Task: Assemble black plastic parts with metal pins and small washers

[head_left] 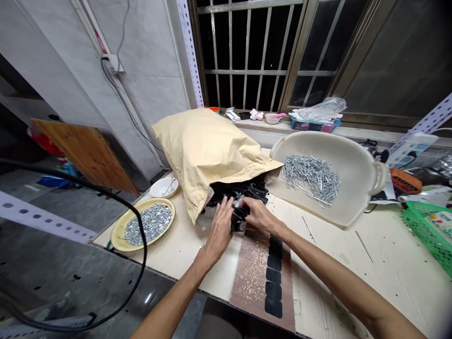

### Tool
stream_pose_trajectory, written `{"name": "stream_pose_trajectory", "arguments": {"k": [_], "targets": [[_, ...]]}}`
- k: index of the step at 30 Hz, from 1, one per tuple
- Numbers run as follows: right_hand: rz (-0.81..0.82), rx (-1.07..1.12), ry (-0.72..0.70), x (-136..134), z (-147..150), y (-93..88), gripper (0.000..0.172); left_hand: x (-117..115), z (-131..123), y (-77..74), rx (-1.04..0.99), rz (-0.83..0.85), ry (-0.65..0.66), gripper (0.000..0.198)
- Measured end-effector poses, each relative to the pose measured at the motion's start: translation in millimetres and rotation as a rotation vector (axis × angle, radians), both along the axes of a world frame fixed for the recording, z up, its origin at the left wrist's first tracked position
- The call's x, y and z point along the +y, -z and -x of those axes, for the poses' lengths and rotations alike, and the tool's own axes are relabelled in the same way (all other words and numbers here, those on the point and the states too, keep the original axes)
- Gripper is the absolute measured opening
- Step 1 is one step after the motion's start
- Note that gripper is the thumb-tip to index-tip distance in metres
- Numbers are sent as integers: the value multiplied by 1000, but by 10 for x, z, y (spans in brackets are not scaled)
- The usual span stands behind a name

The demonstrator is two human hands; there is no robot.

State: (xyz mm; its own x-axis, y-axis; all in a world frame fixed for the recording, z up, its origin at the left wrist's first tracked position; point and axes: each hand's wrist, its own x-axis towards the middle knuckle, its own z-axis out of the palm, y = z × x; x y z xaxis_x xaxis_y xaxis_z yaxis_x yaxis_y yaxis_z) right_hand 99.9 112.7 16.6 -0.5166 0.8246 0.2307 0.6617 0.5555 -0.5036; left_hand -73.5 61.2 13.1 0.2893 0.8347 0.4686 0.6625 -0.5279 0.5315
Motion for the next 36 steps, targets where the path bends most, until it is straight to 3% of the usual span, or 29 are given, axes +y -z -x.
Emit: {"name": "stream_pose_trajectory", "arguments": {"k": [3,5,7,9,12,15,18,21,25,29,32,36], "targets": [[314,224,-189,-43,-190,-86,17,56,-64,31,56,39,79,32],[434,266,-264,71,-327,-141,29,66,-112,65,-65,171,45,18],[337,209,-147,265,-425,-173,39,60,-154,97,-337,382,-50,14],[134,-5,103,471,-453,-153,42,45,-181,106,-679,626,-88,19],[3,-306,333,674,-366,-24,41,18,-184,61,-1107,937,17,26],[1,-363,375,721,-238,111,42,9,-159,-2,-1325,1111,110,32],[-20,-385,396,677,-224,117,39,15,-150,-24,-1371,1162,142,33],[-53,-365,425,553,-373,0,24,9,-198,-5,-1315,1129,94,35],[-282,-52,367,224,-670,-119,21,-41,-333,41,-1170,896,4,36],[-526,202,241,-202,-853,-39,25,-117,-471,59,-974,686,-23,28],[-682,283,134,-454,-860,54,34,-173,-575,36,-1039,762,25,31],[-793,224,-89,-618,-737,71,42,-228,-683,3,-1314,985,139,41]]}}
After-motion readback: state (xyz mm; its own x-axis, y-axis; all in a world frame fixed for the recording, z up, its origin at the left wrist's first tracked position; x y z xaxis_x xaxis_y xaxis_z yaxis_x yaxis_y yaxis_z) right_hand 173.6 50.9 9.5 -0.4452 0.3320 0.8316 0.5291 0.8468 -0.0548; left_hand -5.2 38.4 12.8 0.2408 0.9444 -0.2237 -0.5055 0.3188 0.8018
